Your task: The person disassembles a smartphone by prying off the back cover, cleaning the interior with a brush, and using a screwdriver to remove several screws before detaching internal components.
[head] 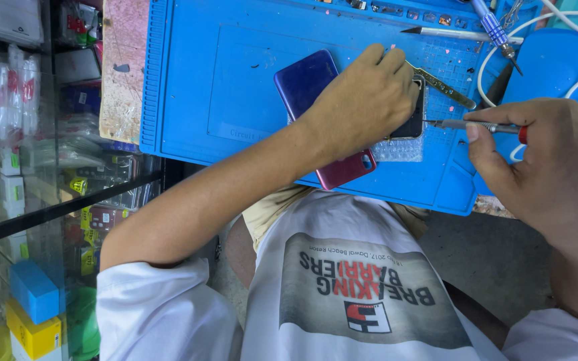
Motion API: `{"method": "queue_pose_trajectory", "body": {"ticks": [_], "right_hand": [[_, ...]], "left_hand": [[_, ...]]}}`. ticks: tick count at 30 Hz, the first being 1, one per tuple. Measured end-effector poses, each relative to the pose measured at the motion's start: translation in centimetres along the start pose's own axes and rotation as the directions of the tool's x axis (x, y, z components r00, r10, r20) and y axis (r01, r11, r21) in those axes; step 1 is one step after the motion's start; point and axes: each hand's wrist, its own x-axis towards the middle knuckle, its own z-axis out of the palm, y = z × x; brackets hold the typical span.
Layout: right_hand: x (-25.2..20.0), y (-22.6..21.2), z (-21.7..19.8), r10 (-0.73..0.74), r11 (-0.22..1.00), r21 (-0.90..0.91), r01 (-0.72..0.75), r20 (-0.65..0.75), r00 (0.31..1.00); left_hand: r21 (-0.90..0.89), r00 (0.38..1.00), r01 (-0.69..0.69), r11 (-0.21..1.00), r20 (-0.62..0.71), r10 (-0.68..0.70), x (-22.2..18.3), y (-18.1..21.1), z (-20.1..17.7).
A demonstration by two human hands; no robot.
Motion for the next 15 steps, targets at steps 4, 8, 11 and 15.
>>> {"method": "queue_pose_trajectory", "body": {"ticks": [4, 8, 11, 15], "right_hand": [[-0.1, 0.56, 0.32, -0.022, 0.999, 0.027, 0.021, 0.013, 1.0], [-0.29, 0.66, 0.42, 0.005, 0.999, 0.049, -0.005, 0.008, 1.0], [-0.53, 0.81, 0.58, 0.015, 0.998, 0.063, -0.015, 0.004, 1.0], [-0.16, 1.07, 0.59, -0.019, 0.999, 0.035, 0.019, 0.005, 1.0]], "left_hand": [[0.036, 0.994, -0.074, 0.997, 0.08, 0.071, 0.41, 0.01, 0.34], [0.066, 0.986, -0.106, 0.992, 0.136, 0.097, 0.6, 0.07, -0.06], [0.04, 0.994, -0.091, 0.995, 0.072, 0.088, 0.16, 0.01, -0.31], [0.011, 0.994, -0.093, 0.996, 0.05, 0.093, 0.3, -0.43, 0.05]]}}
